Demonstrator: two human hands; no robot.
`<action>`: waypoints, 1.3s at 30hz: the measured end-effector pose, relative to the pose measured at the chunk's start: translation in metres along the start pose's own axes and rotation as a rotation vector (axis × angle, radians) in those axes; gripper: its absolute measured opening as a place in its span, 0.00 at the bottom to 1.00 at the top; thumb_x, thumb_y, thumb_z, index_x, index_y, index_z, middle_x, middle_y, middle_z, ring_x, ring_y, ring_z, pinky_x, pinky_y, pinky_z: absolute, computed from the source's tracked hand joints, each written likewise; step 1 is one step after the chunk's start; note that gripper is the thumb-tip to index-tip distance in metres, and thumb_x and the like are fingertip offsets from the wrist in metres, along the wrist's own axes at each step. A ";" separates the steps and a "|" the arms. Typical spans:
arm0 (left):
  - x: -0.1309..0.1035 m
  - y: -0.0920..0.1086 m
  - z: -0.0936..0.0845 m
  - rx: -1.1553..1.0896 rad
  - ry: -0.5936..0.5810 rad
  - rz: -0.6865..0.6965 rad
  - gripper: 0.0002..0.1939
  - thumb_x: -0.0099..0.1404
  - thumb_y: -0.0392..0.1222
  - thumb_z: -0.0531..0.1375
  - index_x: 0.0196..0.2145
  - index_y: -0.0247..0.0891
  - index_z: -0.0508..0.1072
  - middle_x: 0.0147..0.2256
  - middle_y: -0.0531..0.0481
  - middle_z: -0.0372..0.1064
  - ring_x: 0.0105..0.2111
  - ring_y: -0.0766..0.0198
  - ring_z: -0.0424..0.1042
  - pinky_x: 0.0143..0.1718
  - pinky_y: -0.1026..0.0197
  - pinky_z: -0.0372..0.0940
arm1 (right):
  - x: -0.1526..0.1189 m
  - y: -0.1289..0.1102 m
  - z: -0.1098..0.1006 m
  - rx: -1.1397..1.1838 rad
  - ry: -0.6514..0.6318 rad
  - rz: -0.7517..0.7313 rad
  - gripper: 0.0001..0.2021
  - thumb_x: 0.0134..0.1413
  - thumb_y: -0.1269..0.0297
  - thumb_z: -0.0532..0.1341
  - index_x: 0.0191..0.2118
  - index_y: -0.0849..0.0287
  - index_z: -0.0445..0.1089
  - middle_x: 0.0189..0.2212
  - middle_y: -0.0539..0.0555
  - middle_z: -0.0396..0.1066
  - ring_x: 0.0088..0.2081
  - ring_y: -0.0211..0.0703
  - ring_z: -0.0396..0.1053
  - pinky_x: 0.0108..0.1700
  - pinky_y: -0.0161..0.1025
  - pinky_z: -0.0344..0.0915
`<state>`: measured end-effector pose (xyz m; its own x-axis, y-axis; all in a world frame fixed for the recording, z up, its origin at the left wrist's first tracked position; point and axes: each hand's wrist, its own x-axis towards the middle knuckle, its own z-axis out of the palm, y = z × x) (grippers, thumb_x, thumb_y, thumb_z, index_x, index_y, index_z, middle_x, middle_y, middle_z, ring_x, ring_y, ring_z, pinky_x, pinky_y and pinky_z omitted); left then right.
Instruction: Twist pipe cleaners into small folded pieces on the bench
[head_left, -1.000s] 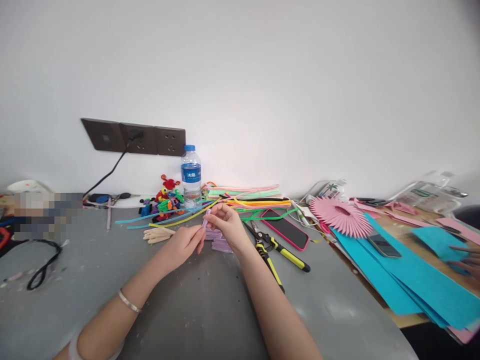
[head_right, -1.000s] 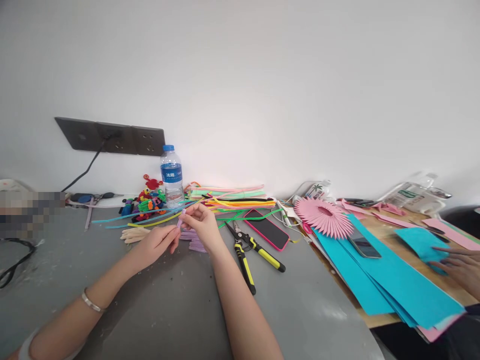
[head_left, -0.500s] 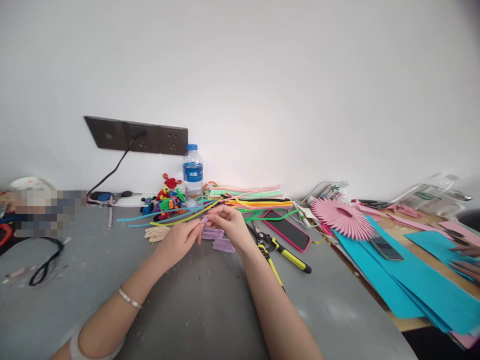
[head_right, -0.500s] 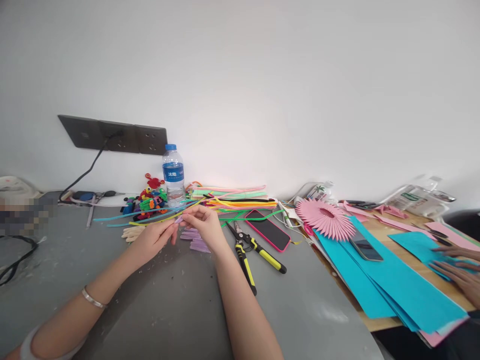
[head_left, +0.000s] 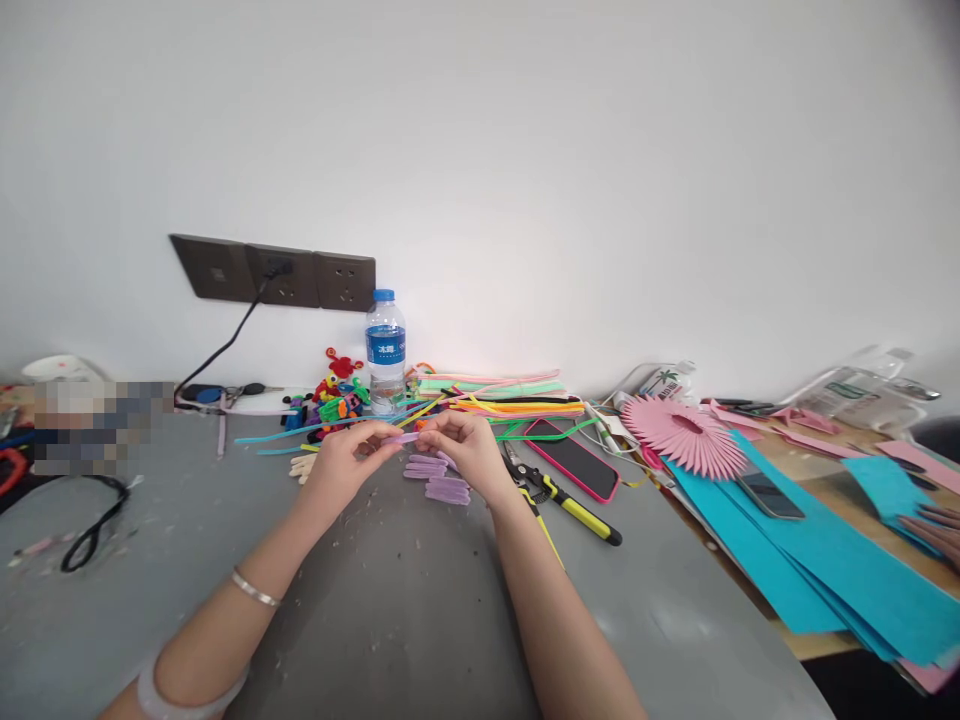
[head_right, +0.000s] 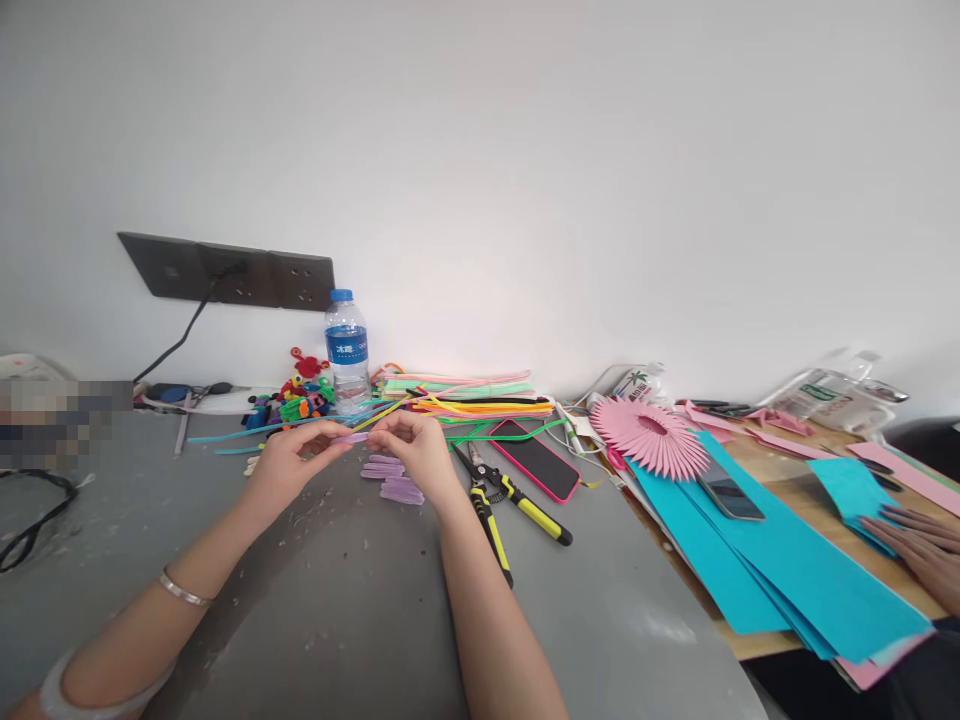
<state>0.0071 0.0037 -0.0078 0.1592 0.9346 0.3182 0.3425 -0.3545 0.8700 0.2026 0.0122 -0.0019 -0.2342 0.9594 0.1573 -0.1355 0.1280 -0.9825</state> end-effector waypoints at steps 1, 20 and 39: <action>0.000 0.001 0.000 -0.016 0.010 0.004 0.09 0.58 0.48 0.65 0.35 0.42 0.79 0.36 0.47 0.78 0.34 0.57 0.75 0.37 0.60 0.68 | 0.000 0.001 0.000 0.016 -0.003 0.000 0.10 0.45 0.57 0.70 0.27 0.59 0.74 0.24 0.51 0.75 0.28 0.41 0.72 0.35 0.38 0.69; 0.001 -0.010 0.004 0.203 -0.071 0.109 0.10 0.62 0.47 0.60 0.35 0.41 0.77 0.35 0.50 0.78 0.28 0.63 0.72 0.29 0.64 0.65 | 0.000 0.009 -0.005 -0.605 -0.135 -0.273 0.08 0.52 0.66 0.65 0.39 0.59 0.73 0.36 0.54 0.73 0.36 0.42 0.68 0.40 0.38 0.64; 0.001 -0.012 0.006 0.043 0.028 -0.046 0.13 0.59 0.49 0.62 0.37 0.39 0.76 0.36 0.48 0.76 0.35 0.59 0.73 0.34 0.61 0.66 | 0.002 0.003 -0.001 -0.414 0.029 -0.291 0.09 0.51 0.65 0.65 0.40 0.58 0.73 0.31 0.50 0.72 0.32 0.40 0.67 0.37 0.37 0.63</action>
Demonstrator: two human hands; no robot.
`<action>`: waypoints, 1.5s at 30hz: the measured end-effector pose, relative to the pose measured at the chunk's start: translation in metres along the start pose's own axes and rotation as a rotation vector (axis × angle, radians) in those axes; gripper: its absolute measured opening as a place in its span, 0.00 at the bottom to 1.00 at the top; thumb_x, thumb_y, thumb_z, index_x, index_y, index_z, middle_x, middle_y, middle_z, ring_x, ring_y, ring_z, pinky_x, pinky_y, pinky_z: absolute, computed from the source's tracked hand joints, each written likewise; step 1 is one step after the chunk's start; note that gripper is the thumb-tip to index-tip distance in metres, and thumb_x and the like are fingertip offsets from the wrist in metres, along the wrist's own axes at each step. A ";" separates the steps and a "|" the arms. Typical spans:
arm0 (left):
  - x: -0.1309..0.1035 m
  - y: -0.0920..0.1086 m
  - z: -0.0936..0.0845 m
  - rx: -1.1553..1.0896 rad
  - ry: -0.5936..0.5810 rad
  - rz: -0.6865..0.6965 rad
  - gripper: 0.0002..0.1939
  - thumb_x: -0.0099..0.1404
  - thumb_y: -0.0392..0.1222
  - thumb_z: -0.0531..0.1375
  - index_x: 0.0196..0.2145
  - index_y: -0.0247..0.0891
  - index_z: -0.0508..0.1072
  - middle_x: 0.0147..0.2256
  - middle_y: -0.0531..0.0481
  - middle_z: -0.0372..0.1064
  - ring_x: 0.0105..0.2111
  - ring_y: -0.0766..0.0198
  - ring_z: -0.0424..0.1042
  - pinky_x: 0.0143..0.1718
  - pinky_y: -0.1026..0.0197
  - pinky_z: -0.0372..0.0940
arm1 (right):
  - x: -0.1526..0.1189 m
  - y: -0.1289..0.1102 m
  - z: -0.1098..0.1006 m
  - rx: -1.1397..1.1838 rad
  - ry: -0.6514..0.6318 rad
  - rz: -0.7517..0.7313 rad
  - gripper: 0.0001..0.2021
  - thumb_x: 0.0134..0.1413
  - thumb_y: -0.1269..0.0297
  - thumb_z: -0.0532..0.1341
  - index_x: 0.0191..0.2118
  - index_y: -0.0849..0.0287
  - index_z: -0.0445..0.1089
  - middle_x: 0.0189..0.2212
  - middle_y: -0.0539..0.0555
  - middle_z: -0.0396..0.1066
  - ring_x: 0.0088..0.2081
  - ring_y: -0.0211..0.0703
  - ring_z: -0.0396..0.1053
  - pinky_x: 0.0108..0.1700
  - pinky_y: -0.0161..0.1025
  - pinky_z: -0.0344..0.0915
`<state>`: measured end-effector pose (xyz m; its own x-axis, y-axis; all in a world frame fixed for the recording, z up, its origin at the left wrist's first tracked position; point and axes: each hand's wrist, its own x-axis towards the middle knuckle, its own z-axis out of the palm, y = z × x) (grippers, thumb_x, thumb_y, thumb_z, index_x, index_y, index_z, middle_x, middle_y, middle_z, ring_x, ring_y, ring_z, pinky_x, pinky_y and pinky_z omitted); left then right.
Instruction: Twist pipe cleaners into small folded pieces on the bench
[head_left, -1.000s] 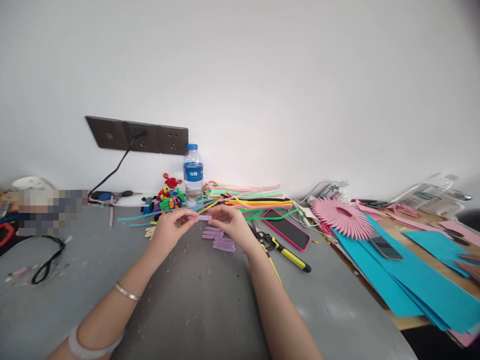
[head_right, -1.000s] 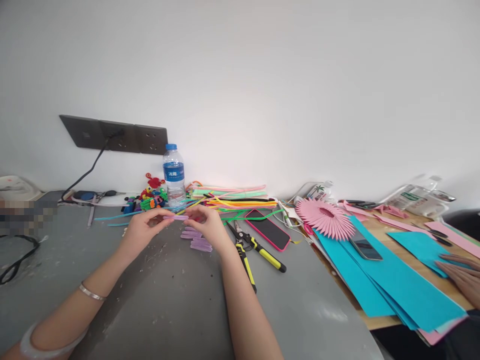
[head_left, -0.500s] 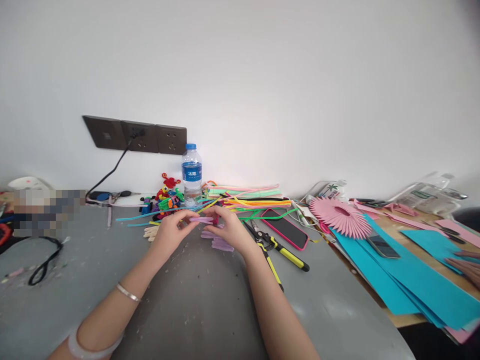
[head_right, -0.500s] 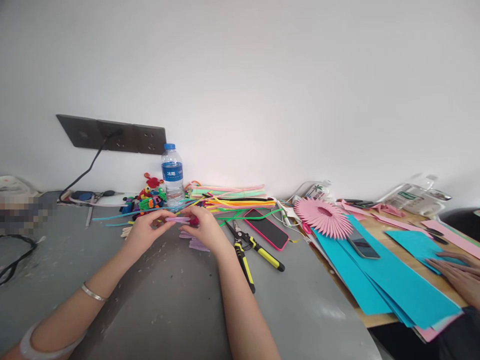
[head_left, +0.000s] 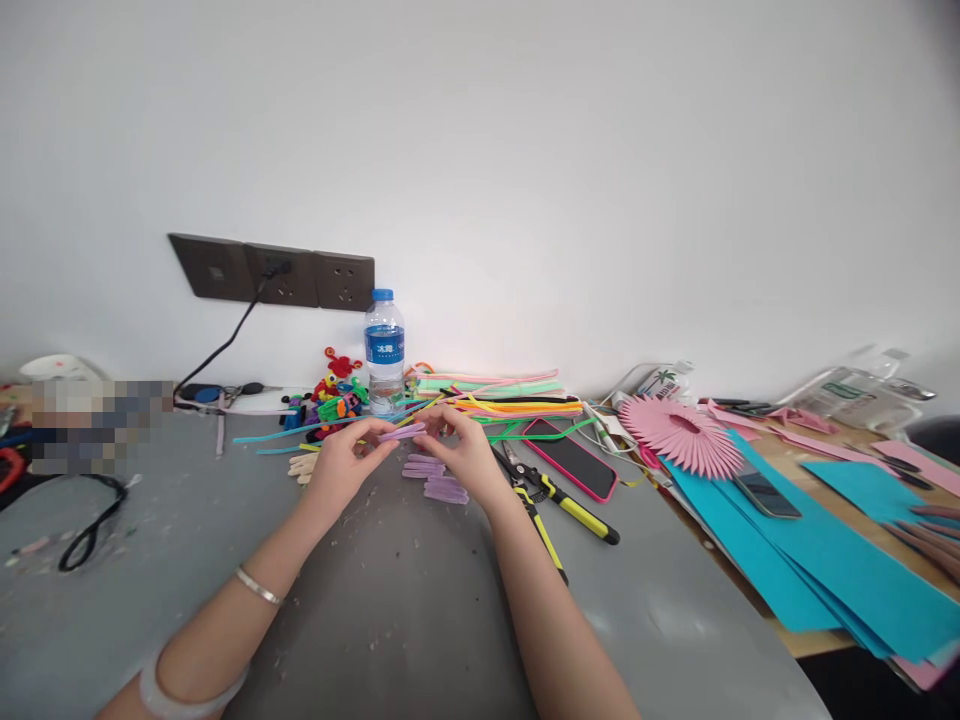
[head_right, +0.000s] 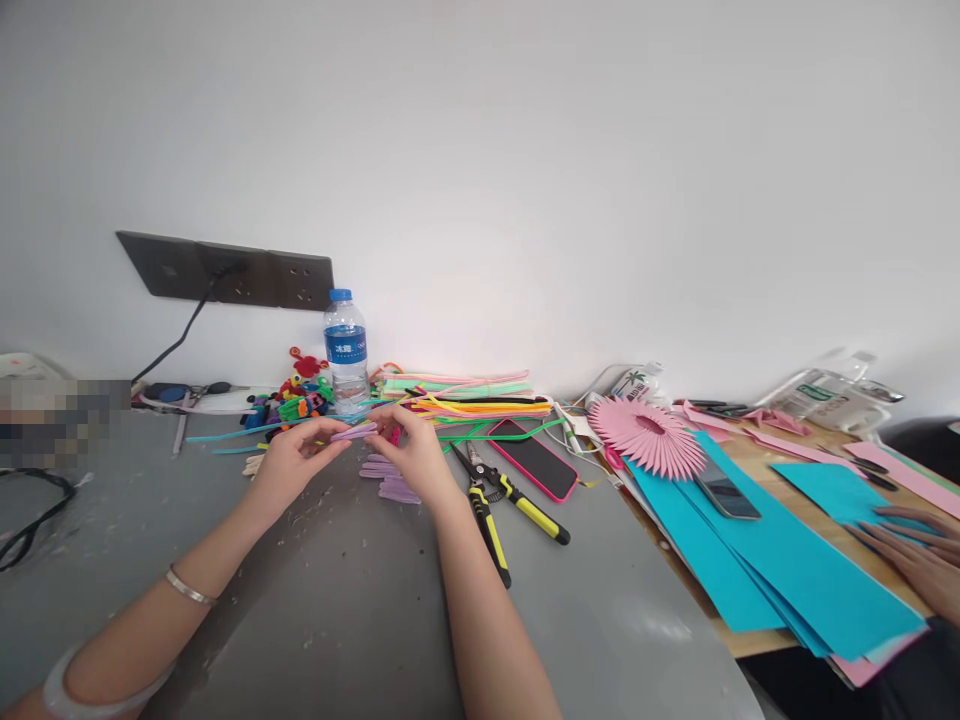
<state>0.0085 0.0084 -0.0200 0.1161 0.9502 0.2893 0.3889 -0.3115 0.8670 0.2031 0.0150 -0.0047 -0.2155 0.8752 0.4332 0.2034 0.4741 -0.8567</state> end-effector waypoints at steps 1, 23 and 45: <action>0.000 0.001 0.000 0.010 0.001 0.007 0.12 0.59 0.49 0.62 0.37 0.38 0.76 0.35 0.48 0.76 0.33 0.59 0.73 0.33 0.61 0.66 | 0.000 -0.001 0.001 0.035 0.008 0.014 0.09 0.51 0.64 0.65 0.40 0.58 0.73 0.31 0.51 0.72 0.33 0.40 0.67 0.37 0.37 0.63; -0.003 0.001 0.004 0.020 -0.057 0.090 0.15 0.63 0.51 0.59 0.39 0.39 0.79 0.34 0.46 0.76 0.33 0.59 0.74 0.29 0.63 0.67 | -0.001 0.003 0.009 0.461 -0.072 0.266 0.13 0.45 0.55 0.69 0.33 0.58 0.73 0.32 0.51 0.74 0.34 0.40 0.71 0.40 0.39 0.70; -0.005 0.017 0.004 -0.080 -0.237 -0.002 0.16 0.64 0.52 0.56 0.35 0.39 0.78 0.30 0.47 0.77 0.27 0.58 0.73 0.29 0.60 0.69 | 0.000 -0.002 0.007 0.395 -0.094 0.246 0.14 0.49 0.52 0.66 0.33 0.59 0.73 0.30 0.51 0.71 0.30 0.38 0.67 0.36 0.36 0.66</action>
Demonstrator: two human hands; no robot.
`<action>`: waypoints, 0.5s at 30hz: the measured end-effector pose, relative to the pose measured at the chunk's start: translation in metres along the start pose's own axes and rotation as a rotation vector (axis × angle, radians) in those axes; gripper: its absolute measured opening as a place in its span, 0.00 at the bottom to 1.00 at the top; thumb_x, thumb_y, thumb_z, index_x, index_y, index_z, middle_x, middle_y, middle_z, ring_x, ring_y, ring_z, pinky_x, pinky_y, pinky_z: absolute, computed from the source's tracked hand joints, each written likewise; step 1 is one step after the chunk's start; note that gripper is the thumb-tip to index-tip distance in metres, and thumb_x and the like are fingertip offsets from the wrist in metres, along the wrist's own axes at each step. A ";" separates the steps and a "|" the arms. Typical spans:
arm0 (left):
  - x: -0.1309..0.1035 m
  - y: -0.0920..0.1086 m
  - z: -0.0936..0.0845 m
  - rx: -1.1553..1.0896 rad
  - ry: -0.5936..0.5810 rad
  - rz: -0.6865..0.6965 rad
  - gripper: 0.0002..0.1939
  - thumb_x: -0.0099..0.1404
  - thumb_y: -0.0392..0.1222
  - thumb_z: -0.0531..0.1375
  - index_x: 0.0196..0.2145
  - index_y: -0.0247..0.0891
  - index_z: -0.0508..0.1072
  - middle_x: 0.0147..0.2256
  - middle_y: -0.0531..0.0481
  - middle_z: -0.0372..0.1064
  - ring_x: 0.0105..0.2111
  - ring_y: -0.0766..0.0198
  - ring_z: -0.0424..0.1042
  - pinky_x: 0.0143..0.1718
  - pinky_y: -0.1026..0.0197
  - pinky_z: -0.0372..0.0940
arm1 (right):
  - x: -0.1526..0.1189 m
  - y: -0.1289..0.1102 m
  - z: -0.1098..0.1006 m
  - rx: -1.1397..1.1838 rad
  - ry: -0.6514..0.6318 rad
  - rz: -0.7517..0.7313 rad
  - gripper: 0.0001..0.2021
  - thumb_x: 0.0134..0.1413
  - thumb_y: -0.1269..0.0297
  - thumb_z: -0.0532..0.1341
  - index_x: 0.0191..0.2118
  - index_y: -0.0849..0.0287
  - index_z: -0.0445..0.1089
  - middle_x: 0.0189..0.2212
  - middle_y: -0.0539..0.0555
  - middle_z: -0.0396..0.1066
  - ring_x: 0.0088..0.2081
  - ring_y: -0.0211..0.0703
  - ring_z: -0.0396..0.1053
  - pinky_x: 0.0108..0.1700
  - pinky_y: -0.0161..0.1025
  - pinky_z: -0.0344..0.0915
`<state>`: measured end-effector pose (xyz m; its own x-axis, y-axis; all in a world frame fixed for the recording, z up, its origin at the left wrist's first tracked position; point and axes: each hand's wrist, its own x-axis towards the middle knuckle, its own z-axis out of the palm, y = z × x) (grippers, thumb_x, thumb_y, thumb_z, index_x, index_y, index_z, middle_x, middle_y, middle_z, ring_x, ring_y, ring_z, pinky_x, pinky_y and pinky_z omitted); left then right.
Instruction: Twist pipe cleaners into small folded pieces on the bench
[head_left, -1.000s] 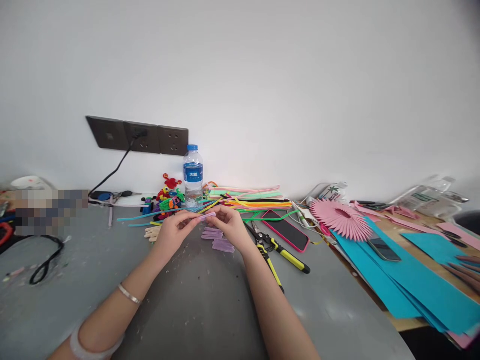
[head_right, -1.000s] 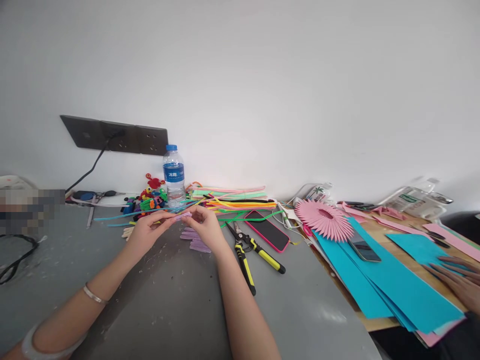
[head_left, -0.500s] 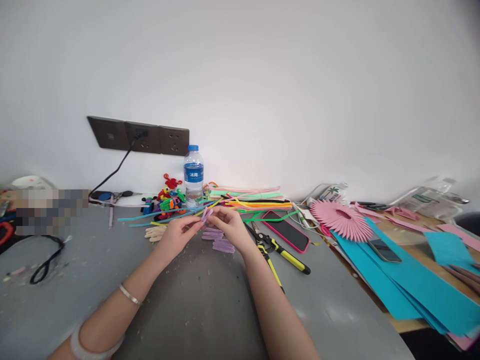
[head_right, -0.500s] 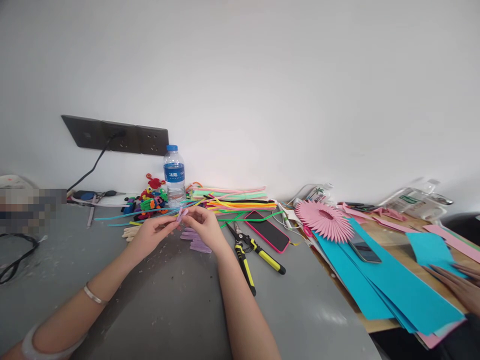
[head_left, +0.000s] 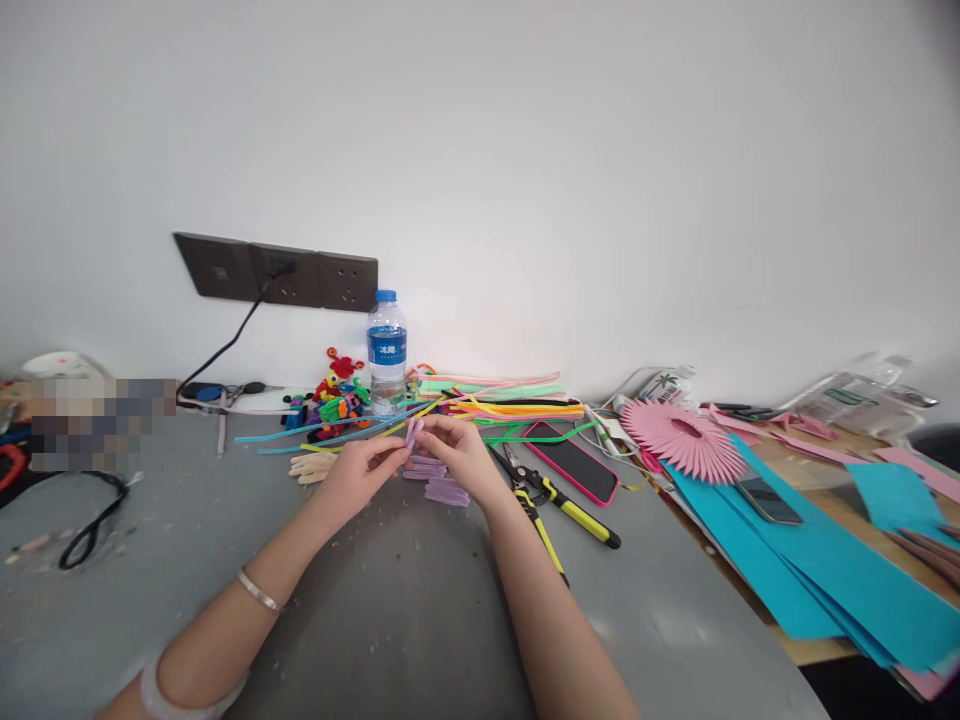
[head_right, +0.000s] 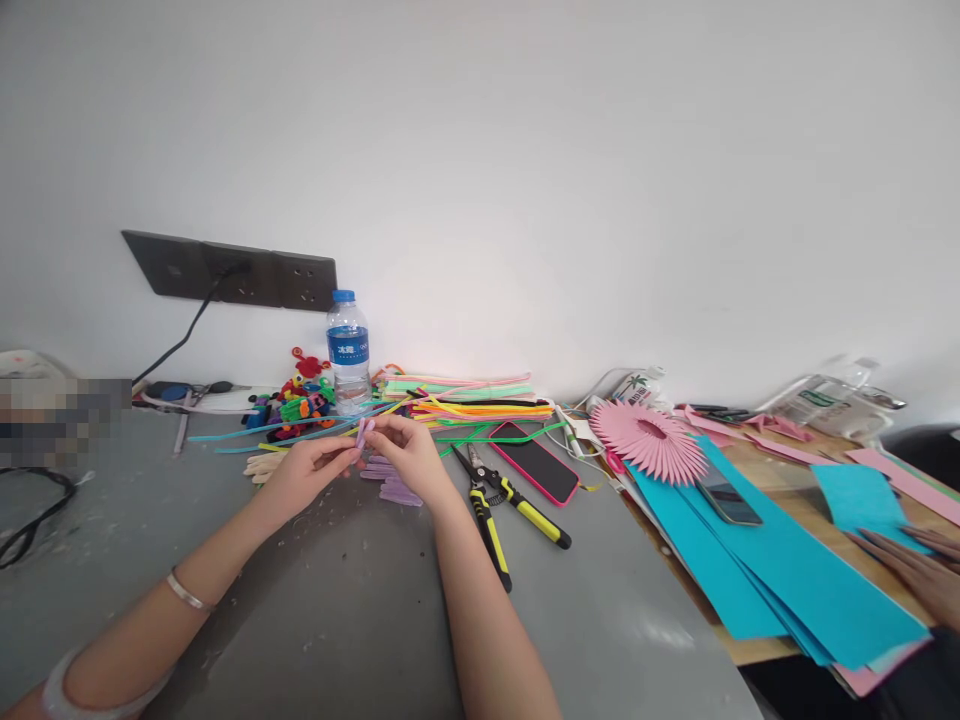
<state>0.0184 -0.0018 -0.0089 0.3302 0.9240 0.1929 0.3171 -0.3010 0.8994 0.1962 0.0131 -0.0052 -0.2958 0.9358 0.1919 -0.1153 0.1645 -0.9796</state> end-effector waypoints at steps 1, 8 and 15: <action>0.000 0.000 0.000 0.016 -0.005 -0.002 0.16 0.64 0.52 0.55 0.35 0.39 0.78 0.30 0.47 0.77 0.26 0.58 0.72 0.29 0.59 0.69 | 0.000 0.000 0.000 -0.003 -0.002 0.002 0.14 0.49 0.52 0.66 0.34 0.59 0.74 0.29 0.51 0.71 0.30 0.37 0.67 0.36 0.36 0.66; 0.000 0.000 0.000 0.003 0.035 0.013 0.16 0.64 0.52 0.56 0.37 0.39 0.77 0.29 0.48 0.74 0.29 0.59 0.72 0.28 0.62 0.67 | 0.001 0.003 0.000 0.027 0.030 0.008 0.14 0.45 0.52 0.68 0.31 0.58 0.71 0.30 0.51 0.72 0.29 0.37 0.67 0.34 0.35 0.67; 0.005 -0.003 -0.005 -0.245 0.129 -0.092 0.17 0.60 0.56 0.60 0.31 0.38 0.75 0.29 0.50 0.70 0.25 0.65 0.66 0.25 0.65 0.66 | 0.001 0.006 0.001 0.021 -0.016 0.028 0.14 0.46 0.52 0.68 0.29 0.58 0.69 0.26 0.48 0.69 0.27 0.36 0.66 0.33 0.36 0.66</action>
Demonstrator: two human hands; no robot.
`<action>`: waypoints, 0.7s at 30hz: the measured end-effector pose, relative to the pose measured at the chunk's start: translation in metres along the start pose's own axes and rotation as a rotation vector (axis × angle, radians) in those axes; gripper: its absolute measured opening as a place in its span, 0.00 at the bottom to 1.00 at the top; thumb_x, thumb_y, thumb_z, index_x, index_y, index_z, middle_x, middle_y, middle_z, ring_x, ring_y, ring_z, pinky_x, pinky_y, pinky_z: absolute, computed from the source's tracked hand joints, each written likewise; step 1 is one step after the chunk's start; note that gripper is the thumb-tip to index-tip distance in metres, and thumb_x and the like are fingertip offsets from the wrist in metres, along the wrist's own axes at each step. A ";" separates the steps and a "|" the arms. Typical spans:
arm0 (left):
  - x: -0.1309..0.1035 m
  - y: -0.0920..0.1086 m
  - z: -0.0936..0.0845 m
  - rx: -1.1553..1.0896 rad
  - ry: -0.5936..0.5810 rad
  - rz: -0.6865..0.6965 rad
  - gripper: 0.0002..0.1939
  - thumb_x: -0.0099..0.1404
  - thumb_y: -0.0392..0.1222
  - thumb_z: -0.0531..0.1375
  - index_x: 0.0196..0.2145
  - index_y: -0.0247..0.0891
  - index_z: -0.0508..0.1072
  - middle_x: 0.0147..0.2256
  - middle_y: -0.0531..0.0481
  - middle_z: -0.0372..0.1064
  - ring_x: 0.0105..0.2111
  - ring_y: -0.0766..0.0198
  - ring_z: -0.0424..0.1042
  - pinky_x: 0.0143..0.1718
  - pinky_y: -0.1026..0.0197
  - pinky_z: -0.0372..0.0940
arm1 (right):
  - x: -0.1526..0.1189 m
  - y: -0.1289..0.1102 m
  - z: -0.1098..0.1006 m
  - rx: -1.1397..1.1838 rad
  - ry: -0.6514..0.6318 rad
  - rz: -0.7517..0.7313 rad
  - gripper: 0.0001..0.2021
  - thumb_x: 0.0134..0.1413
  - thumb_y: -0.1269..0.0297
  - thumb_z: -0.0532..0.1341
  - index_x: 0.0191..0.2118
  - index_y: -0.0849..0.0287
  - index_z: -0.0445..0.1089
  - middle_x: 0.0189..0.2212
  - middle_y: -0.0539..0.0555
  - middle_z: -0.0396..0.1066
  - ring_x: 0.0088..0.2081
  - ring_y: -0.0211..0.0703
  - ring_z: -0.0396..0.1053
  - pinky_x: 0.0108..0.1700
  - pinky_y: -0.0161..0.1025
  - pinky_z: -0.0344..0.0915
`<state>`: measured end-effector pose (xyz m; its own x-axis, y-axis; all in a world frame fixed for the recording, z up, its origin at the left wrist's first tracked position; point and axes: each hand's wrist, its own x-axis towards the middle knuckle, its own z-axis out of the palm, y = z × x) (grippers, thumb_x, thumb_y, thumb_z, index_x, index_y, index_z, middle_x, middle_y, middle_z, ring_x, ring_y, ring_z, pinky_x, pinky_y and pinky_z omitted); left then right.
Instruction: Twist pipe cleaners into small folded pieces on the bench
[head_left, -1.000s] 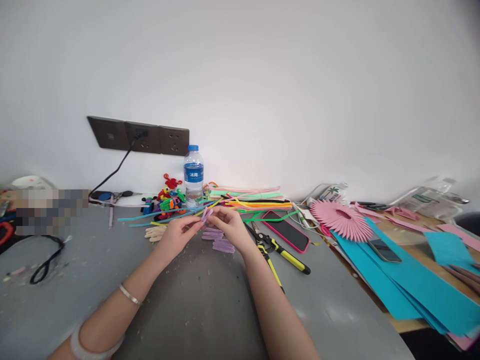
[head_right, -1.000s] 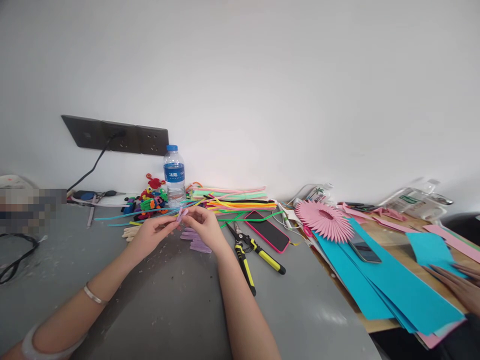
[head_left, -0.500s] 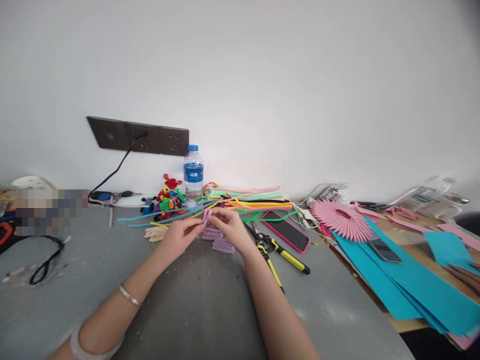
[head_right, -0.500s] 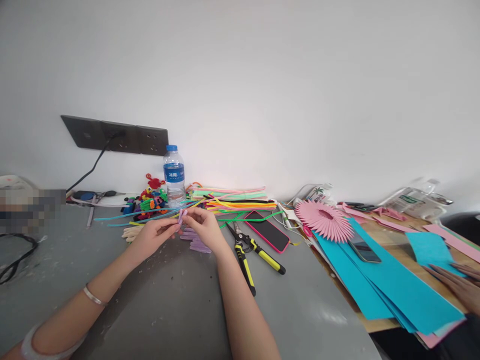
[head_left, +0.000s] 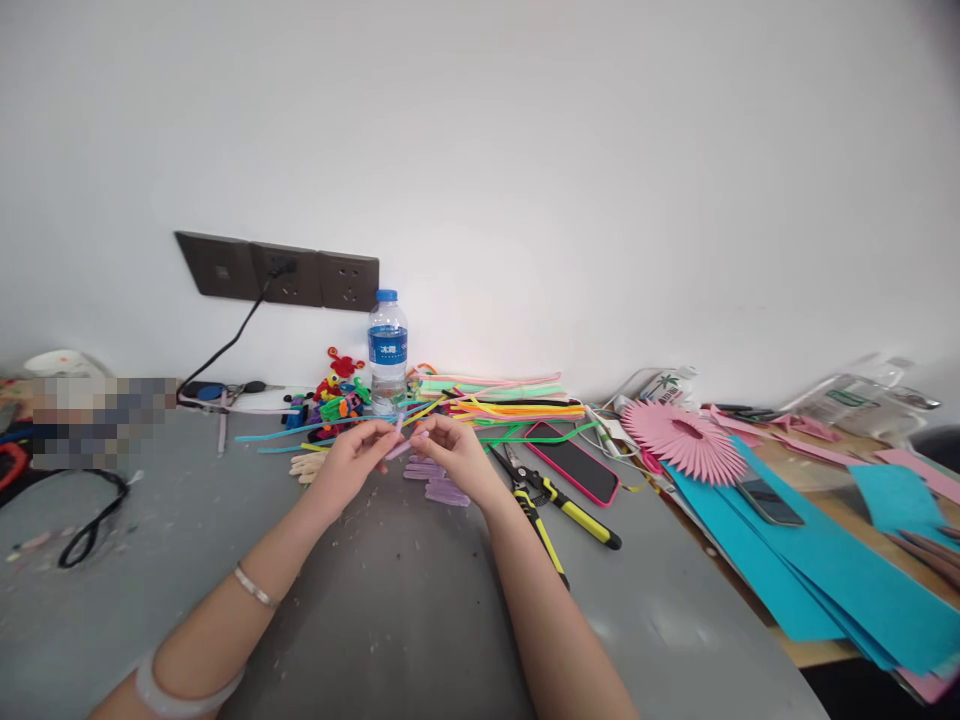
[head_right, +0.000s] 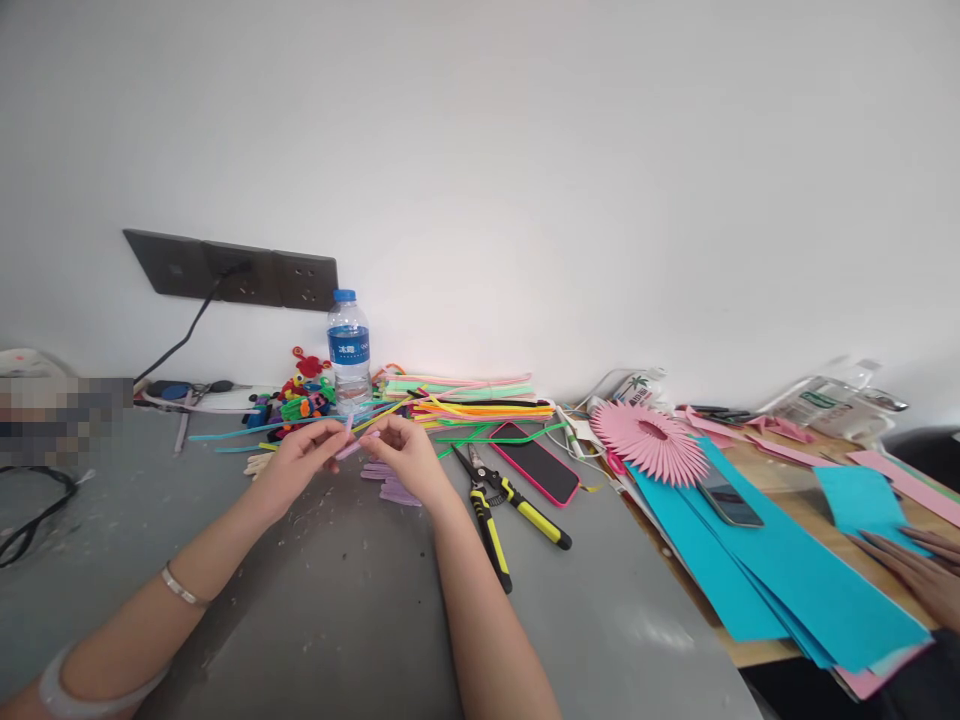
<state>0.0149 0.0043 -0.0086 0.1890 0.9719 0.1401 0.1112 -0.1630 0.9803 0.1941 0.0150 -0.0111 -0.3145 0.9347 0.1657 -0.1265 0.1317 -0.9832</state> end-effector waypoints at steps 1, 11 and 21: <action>0.000 0.001 0.000 -0.064 0.032 -0.027 0.17 0.59 0.57 0.61 0.31 0.38 0.74 0.28 0.50 0.69 0.25 0.65 0.66 0.25 0.65 0.66 | 0.000 0.000 0.000 0.010 0.021 0.000 0.15 0.46 0.52 0.68 0.29 0.58 0.68 0.25 0.48 0.69 0.27 0.37 0.66 0.34 0.36 0.66; 0.001 0.002 -0.003 -0.250 0.157 -0.054 0.19 0.56 0.58 0.64 0.31 0.38 0.73 0.29 0.51 0.70 0.30 0.63 0.70 0.30 0.62 0.71 | -0.002 -0.003 0.000 0.069 0.028 0.059 0.15 0.43 0.56 0.70 0.31 0.58 0.67 0.28 0.48 0.71 0.29 0.37 0.69 0.36 0.37 0.67; 0.000 0.005 -0.005 -0.253 0.144 0.007 0.16 0.59 0.55 0.64 0.29 0.38 0.72 0.27 0.53 0.66 0.28 0.66 0.66 0.30 0.64 0.69 | 0.000 0.000 0.001 -0.029 0.166 -0.039 0.13 0.49 0.53 0.65 0.28 0.59 0.72 0.24 0.49 0.68 0.26 0.35 0.61 0.30 0.34 0.59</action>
<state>0.0107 0.0046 -0.0035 0.0468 0.9880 0.1474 -0.1398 -0.1397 0.9803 0.1933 0.0150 -0.0105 -0.1502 0.9699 0.1916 -0.1075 0.1766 -0.9784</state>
